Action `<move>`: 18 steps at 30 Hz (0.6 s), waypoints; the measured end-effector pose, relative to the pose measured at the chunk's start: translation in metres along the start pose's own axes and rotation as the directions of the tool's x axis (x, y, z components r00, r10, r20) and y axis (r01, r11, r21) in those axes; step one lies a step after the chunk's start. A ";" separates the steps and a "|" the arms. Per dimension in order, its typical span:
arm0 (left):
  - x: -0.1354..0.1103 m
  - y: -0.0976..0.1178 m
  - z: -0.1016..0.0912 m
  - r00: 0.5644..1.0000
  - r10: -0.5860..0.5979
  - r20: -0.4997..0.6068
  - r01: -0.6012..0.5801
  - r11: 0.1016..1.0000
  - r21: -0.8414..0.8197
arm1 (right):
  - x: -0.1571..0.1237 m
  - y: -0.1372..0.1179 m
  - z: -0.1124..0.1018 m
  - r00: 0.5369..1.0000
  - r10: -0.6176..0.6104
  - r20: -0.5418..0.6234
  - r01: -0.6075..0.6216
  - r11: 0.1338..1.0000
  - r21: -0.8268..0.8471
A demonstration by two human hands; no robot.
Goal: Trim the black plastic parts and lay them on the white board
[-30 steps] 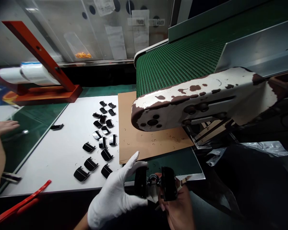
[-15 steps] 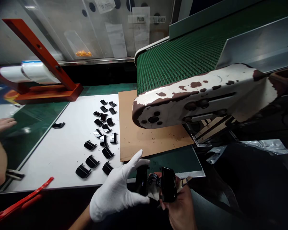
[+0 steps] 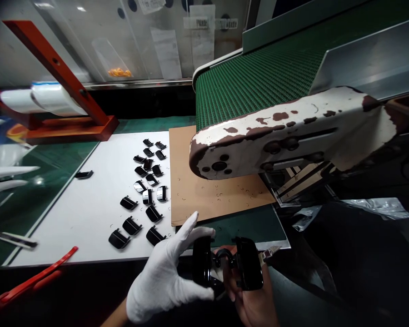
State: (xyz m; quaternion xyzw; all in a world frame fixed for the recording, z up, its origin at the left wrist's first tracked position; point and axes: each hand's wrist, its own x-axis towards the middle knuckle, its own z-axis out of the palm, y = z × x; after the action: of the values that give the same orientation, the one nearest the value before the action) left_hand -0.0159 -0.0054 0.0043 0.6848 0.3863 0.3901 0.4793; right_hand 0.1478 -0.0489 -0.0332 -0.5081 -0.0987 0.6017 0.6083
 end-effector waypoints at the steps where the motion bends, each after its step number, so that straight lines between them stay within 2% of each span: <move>1: 0.000 0.000 0.000 1.000 -0.003 0.007 0.003 1.000 0.003 | 0.000 -0.001 0.001 1.000 -0.008 0.003 0.008 1.000 -0.004; 6: 0.000 -0.002 -0.005 0.997 0.041 0.068 -0.048 0.993 0.106 | -0.001 -0.006 0.005 0.994 -0.105 0.022 0.107 0.991 -0.085; 12: 0.004 0.000 -0.010 0.989 0.095 0.114 -0.128 0.934 0.332 | 0.006 -0.008 -0.006 0.968 -0.199 0.154 0.227 0.955 -0.192; 16: 0.010 0.000 -0.013 0.978 0.072 0.197 -0.144 0.914 0.380 | 0.006 -0.008 -0.010 0.958 -0.212 0.192 0.255 0.937 -0.240; 18: 0.010 -0.001 -0.012 0.974 0.100 0.205 -0.171 0.916 0.364 | 0.004 -0.008 -0.010 0.954 -0.206 0.216 0.260 0.928 -0.266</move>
State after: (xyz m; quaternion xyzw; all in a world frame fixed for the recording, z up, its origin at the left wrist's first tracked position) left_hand -0.0230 0.0083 0.0075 0.8224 0.3604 0.2759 0.3430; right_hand 0.1615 -0.0483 -0.0339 -0.5187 -0.3020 0.5483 0.5824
